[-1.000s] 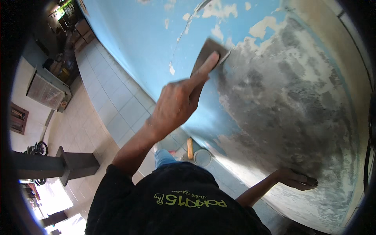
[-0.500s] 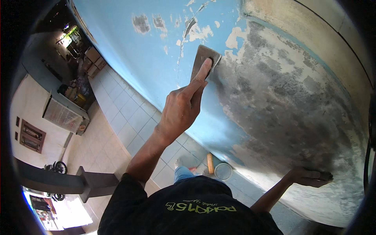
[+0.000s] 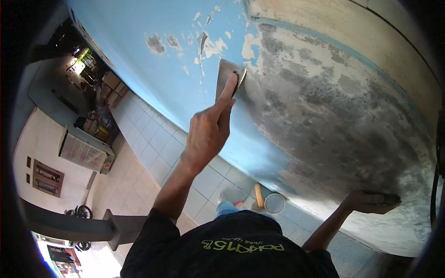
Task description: The person scrapes paint off a wall using a putty knife, rubs the wall surface by hand, and scrapes the wall using scrapers.
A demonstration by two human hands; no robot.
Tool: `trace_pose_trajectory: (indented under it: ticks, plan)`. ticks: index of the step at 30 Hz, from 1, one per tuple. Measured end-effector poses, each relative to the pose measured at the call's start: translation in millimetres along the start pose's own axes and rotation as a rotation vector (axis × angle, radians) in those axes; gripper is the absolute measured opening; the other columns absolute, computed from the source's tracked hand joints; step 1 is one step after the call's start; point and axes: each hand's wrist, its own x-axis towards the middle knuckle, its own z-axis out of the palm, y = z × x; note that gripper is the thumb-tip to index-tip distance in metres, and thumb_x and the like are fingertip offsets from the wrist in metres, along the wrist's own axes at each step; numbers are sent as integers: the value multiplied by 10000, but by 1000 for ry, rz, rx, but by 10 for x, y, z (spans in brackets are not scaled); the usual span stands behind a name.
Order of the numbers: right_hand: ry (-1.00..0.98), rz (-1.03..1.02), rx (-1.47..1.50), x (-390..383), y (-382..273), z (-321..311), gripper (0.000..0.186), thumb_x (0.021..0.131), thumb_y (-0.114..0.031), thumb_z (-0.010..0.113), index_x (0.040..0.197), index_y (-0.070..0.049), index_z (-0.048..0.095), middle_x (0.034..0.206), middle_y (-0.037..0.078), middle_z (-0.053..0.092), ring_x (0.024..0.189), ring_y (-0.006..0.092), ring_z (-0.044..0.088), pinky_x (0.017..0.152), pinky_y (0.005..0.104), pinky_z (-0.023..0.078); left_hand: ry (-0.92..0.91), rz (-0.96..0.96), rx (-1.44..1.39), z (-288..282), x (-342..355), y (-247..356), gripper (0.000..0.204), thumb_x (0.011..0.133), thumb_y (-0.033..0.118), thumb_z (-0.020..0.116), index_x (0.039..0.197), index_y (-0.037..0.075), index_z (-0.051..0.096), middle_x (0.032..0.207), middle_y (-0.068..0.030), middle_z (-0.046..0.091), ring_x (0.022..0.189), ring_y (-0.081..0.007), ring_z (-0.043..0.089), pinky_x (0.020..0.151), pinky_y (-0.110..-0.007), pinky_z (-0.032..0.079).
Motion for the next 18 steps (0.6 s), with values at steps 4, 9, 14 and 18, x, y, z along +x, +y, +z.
trace_pose_trajectory:
  ticks: [4, 9, 14, 18]
  plan:
    - [-10, -108, -107, 38, -68, -67, 513, 991, -268, 233, 1370, 78, 207, 1342, 255, 307, 1251, 342, 380, 972, 420, 438, -168, -274, -103, -121, 35, 214, 495, 930, 33, 451, 1403, 116, 331, 1138, -235, 586, 882, -294, 662, 685, -384, 539]
    - [-4, -163, -223, -14, 32, -5, 533, 990, -282, 249, 1362, 97, 205, 1327, 266, 298, 1224, 359, 395, 941, 412, 456, 54, -44, -59, 16, 40, 119, 480, 906, 12, 489, 1369, 79, 382, 892, -238, 655, 499, -223, 628, 424, -302, 472]
    - [42, 47, 202, 124, -157, -95, 548, 990, -344, 272, 1296, 110, 302, 1211, 284, 411, 1073, 392, 470, 861, 457, 416, 80, -73, -156, 50, -25, 173, 475, 904, 10, 490, 1365, 52, 382, 941, -251, 644, 488, -221, 623, 404, -311, 458]
    - [89, -19, 206, 2, -88, -13, 515, 991, -300, 310, 1306, 108, 295, 1247, 284, 388, 1107, 393, 451, 898, 471, 400, 71, -68, -157, -3, 73, 147, 478, 918, 24, 475, 1380, 69, 362, 859, -241, 657, 445, -221, 602, 397, -323, 449]
